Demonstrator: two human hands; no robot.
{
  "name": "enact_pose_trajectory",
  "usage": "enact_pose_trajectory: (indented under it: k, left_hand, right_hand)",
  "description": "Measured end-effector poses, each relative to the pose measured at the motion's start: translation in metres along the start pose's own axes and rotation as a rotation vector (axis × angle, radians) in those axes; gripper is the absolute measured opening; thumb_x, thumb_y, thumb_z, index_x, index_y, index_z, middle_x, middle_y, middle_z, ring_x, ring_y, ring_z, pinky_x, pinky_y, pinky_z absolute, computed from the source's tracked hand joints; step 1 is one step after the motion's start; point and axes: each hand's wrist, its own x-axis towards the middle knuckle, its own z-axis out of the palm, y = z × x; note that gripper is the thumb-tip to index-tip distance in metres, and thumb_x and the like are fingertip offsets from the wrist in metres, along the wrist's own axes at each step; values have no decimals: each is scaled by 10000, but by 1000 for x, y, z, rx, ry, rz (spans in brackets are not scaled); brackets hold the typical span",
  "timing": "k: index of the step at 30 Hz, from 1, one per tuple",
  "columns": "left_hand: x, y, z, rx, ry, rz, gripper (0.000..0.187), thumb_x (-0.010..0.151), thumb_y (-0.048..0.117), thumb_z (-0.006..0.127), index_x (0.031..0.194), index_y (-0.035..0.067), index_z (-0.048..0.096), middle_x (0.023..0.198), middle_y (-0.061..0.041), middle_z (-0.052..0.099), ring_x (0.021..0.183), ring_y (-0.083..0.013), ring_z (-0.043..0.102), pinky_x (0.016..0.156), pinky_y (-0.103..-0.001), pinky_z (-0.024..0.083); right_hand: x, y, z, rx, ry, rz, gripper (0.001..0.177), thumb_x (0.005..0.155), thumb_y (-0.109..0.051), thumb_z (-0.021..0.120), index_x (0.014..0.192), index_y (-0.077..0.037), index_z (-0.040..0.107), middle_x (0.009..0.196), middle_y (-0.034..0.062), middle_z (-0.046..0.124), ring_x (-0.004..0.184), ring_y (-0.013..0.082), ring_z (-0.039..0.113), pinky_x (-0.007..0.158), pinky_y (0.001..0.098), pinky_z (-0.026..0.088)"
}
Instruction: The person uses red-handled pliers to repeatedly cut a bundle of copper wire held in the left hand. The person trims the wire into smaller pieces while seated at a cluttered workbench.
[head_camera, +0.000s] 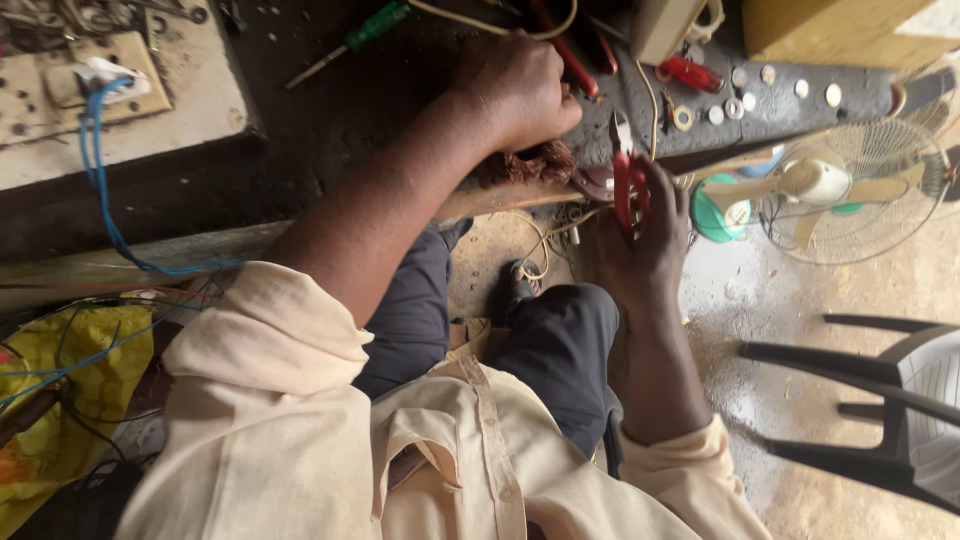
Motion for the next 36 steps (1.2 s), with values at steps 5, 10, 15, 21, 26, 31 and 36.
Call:
enact_pose_trajectory:
  k: [5,10,15,21,26,31,36]
  left_hand:
    - [3,-2,4,13,97,47,326,827,416,666,747,111,748,699,-115,727,679,-288,736,680,-478,602]
    - [3,-5,5,-41,103,36,388,857,449,659,726,91,733,701,-124,729,688,-290,737,702,-477,604]
    - [10,-5,7,-20,-54,-13,385,910,426,613,749,91,713,679,-120,713,638,-271,733,634,-456,617]
    - [9,-5,6,-61,48,0,334,849,384,646,688,97,702,630,-107,697,585,-263,721,596,-459,599]
    - [7,-4,8,-67,53,-15,310,826,371,666,664,109,705,623,-109,696,605,-274,723,629,-458,598]
    - [9,-9,14,-53,113,53,309,797,358,691,639,93,703,599,-104,703,605,-263,731,657,-453,601]
    - [7,-7,12,-74,154,59,293,771,352,703,623,99,700,591,-95,693,604,-271,723,630,-454,600]
  right_hand:
    - [70,-14,18,-489,37,-258,538,890,-62,852,1389,-111,657,1330,166,604,1203,364,616,998,451,541]
    - [62,-36,25,-287,144,-191,422,900,-109,764,1301,-99,631,1342,142,604,1194,320,640,907,408,544]
    - [25,-45,39,-270,149,-586,453,923,-86,797,1319,-46,580,1381,145,563,1275,346,571,1117,467,479]
    - [38,-54,52,-446,105,-657,322,892,-12,810,1183,-101,703,1297,106,641,1228,338,607,1088,467,478]
    - [42,-59,46,-365,67,-659,262,873,0,820,1109,-63,726,1232,123,679,1192,344,636,1057,469,507]
    - [48,-56,44,-423,88,-759,251,835,-10,835,1066,-55,745,1188,105,694,1121,323,664,1008,466,509]
    - [48,-51,49,-383,110,-745,236,821,24,804,1031,-56,735,1165,92,700,1101,306,671,980,443,530]
